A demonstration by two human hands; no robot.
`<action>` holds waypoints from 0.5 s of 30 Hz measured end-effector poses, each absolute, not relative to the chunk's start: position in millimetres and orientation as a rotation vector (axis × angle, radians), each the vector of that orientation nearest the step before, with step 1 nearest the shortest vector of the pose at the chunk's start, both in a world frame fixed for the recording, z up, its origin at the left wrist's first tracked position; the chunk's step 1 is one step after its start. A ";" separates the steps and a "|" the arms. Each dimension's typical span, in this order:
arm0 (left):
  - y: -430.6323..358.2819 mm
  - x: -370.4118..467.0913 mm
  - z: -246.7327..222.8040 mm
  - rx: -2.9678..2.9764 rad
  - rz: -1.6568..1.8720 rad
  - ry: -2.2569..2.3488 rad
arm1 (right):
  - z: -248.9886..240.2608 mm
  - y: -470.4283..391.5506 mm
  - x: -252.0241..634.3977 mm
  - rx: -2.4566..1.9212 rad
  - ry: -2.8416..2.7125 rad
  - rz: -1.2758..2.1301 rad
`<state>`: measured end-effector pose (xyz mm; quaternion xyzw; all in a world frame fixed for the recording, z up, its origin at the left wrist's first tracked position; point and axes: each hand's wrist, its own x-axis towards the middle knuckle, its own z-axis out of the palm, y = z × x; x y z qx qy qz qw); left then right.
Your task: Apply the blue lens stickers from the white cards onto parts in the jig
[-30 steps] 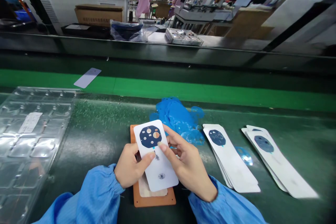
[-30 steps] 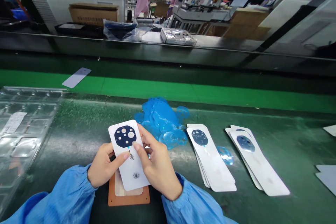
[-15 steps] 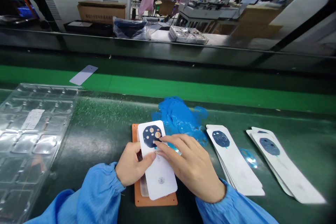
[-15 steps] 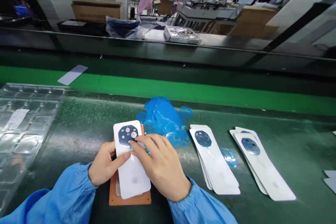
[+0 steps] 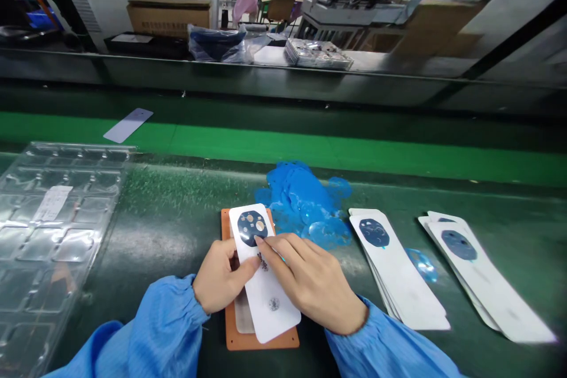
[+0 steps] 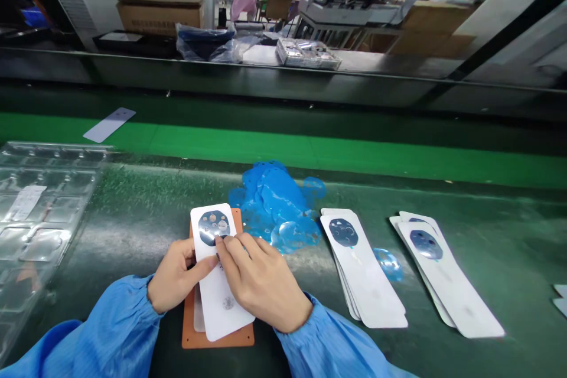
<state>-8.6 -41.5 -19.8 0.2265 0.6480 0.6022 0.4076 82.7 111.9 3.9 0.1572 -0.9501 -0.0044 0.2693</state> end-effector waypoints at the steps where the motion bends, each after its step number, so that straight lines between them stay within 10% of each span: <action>1: -41.3 -8.6 -19.8 0.571 1.511 1.637 | 3.4 111.2 82.5 0.422 -2.564 -0.019; 15: -41.0 -10.5 -21.0 0.533 1.504 1.618 | -2.3 113.8 83.1 0.367 -2.604 0.007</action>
